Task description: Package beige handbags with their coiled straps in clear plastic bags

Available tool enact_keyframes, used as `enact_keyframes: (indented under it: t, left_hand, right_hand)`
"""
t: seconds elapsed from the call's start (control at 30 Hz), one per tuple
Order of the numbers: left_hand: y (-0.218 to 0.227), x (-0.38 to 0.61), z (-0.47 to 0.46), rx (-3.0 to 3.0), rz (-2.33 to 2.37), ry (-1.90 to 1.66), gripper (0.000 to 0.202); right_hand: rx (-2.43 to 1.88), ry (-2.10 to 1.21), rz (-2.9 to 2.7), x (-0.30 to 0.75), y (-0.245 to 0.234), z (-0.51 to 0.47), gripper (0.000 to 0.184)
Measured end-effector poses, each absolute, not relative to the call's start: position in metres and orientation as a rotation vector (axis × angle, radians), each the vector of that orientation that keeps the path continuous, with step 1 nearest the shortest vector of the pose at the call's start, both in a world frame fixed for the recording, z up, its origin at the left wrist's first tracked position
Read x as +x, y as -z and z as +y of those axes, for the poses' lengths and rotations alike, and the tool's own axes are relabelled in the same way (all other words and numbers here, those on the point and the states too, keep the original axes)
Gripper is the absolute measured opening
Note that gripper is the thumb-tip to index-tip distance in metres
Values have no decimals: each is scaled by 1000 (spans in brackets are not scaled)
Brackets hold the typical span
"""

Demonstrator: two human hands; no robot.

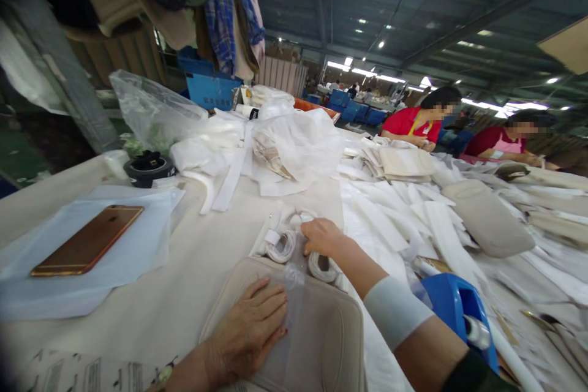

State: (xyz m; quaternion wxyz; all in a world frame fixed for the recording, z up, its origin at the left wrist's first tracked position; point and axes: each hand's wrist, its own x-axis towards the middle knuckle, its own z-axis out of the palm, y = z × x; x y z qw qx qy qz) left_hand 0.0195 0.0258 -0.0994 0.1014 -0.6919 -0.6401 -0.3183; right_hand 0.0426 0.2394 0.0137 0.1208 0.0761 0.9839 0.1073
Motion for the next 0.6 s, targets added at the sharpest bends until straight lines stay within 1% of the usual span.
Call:
enact_keyframes:
  t: [0.03,0.07,0.1,0.13,0.17,0.2,0.23,0.3,0.37,0.4,0.43,0.47,0.5,0.53,0.57,0.6]
  left_hand:
    - [99,19,26,-2032,-1885,953,22]
    - [99,19,25,-2025,-1877,960,23]
    - [99,19,25,-2023,-1870,966,23]
    - [98,20,24,-2023,-1863,981,21]
    - [97,20,24,-2025,-1854,1006,19]
    - [96,21,23,-2030,-1844,1035,17]
    - [94,21,22,-2037,-1834,1068,15]
    - [90,19,20,-2028,-1824,1125,11]
    - [86,12,20,-1879,-1903,1108,14]
    - [84,7,21,-1724,-2002,1078,17]
    - [83,0,22,-1537,-2137,1039,23]
    - [81,-7,23,-1363,-2295,1005,33]
    - [80,-14,23,-1238,-2459,989,45]
    - [79,-20,21,-1176,-2615,994,55]
    - [79,-25,18,-1165,-2739,1016,61]
    - [79,-28,14,-1204,-2816,1053,62]
  right_hand:
    - [266,-334,2929,53,-11,234,10]
    - [289,-349,3010,67,-5,224,11]
    - [295,-363,3093,82,3,212,20]
    - [273,-353,3253,98,13,198,24]
    - [123,-332,3414,114,24,184,25]
    - [1,-371,3547,128,36,170,33]
    - [-91,-461,3578,141,48,157,42]
    - [-213,-537,3583,160,64,142,48]
    - [-292,-420,3563,174,74,140,42]
    - [-232,-319,3590,181,77,142,38]
    - [-52,-214,3646,187,80,146,34]
    - [264,-95,3703,193,84,150,34]
    - [673,64,3718,199,89,153,36]
    - [1067,272,3667,204,94,154,41]
    - [1348,517,3573,208,100,152,47]
    - [1489,771,3471,211,104,147,51]
